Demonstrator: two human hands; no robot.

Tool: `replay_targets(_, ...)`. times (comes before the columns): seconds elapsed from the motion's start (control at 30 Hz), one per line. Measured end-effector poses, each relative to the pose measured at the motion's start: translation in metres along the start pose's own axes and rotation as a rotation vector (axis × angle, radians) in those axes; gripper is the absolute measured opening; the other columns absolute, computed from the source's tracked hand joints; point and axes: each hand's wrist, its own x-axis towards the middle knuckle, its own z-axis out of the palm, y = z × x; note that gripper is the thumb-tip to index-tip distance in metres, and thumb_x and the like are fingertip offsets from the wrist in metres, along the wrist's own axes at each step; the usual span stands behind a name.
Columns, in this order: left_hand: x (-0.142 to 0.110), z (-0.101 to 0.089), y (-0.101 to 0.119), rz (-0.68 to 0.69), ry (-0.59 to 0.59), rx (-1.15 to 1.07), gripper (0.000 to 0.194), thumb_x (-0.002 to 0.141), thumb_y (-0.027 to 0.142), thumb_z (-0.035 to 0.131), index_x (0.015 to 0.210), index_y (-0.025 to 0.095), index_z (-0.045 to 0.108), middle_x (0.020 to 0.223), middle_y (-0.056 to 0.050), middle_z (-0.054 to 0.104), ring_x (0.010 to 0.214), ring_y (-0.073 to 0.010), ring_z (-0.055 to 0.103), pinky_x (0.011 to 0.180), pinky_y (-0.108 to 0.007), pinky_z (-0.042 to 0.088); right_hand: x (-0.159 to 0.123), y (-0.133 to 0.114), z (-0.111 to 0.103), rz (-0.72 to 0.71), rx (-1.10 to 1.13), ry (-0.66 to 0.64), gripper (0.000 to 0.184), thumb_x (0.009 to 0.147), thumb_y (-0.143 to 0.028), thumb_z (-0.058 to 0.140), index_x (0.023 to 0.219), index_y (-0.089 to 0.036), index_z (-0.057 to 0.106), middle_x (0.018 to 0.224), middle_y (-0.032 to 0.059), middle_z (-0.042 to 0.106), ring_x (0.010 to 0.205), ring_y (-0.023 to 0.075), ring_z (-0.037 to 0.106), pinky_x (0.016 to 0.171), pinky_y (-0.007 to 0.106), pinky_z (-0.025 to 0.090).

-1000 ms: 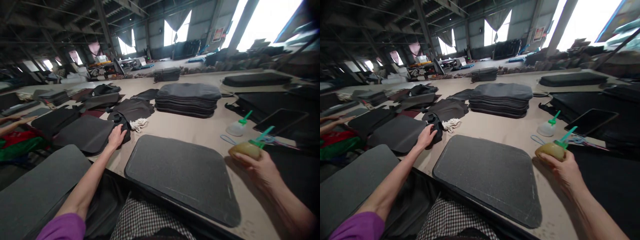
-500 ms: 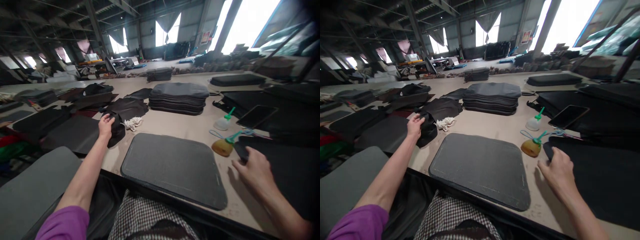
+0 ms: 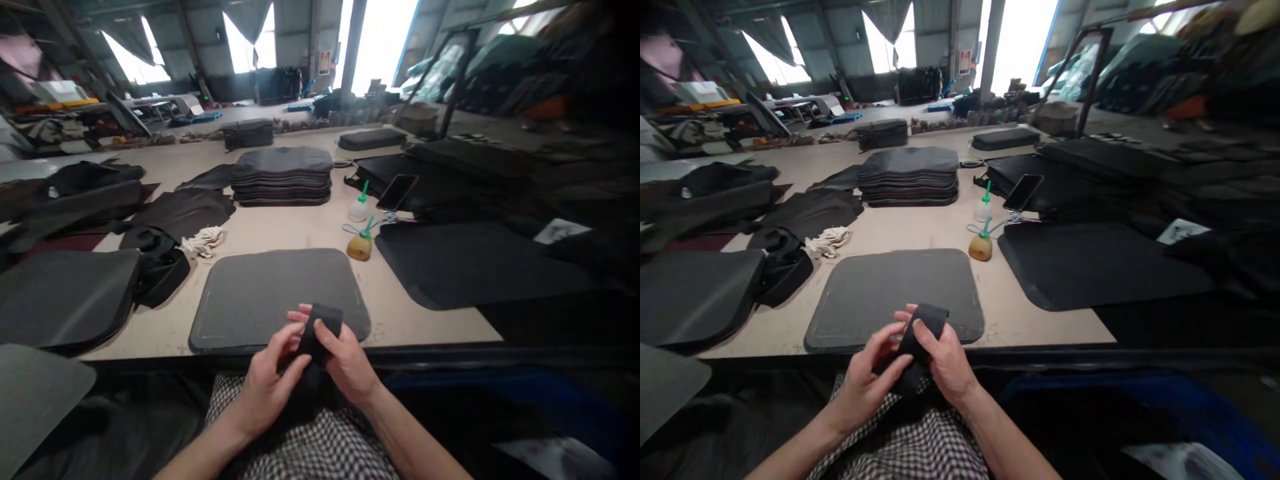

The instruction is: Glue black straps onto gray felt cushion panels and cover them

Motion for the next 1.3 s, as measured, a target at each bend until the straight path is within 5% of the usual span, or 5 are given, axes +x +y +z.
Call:
replay_targets(0.17,-0.005,0.006,-0.016,-0.022,-0.372,0.048,0.036,0.095,0.041,0.064,0.131,0.038,0.063,0.119,-0.005,0.073,0.098,-0.0222,0.071,0.091,-0.038,0.057,-0.013,0.004,-0.025,0.007,0.026,0.216,0.05,0.089,-0.055,0.073,0.123,-0.019,0.066,0.087,0.004,0.074,0.07,0.0144,0.067,0.065,0.026,0.054)
replay_targets(0.6,0.1,-0.015,0.017,-0.349,-0.436,-0.119,0.039,0.087,0.057,0.068,0.091,0.019,0.065,0.073,0.001,0.06,0.06,-0.0095,0.049,0.053,-0.021,0.036,-0.009,-0.006,-0.044,0.193,-0.324,-0.112,0.046,0.098,-0.06,0.054,0.1,-0.015,0.065,0.082,0.0064,0.075,0.06,0.0153,0.069,0.059,0.026,0.054)
replay_targets(0.9,0.225,-0.026,-0.03,-0.003,-0.125,0.409,0.025,0.094,0.044,0.059,0.087,0.021,0.063,0.077,0.0,0.065,0.07,-0.0157,0.058,0.066,-0.027,0.043,-0.017,0.008,-0.063,-0.004,-0.577,0.324,0.062,0.094,-0.056,0.061,0.15,-0.032,0.044,0.145,0.0106,0.058,0.111,0.0286,0.071,0.092,0.044,0.059)
replay_targets(1.03,0.269,-0.02,-0.048,0.096,-0.049,0.705,0.014,0.095,0.036,0.06,0.094,0.023,0.064,0.086,-0.003,0.07,0.078,-0.0188,0.062,0.072,-0.029,0.044,-0.005,0.008,-0.062,0.027,-0.629,0.275,0.054,0.103,-0.056,0.043,0.147,-0.027,0.038,0.101,0.0065,0.074,0.056,0.0164,0.069,0.061,0.034,0.058)
replay_targets(1.3,0.29,-0.012,-0.061,0.144,-0.003,0.819,0.01,0.093,0.033,0.066,0.098,0.024,0.064,0.096,-0.004,0.071,0.086,-0.0219,0.063,0.074,-0.031,0.042,0.013,0.006,-0.058,0.01,-0.642,0.247,0.044,0.102,-0.053,0.043,0.131,-0.021,0.043,0.056,-0.0068,0.063,0.043,0.0133,0.059,0.053,0.027,0.055)
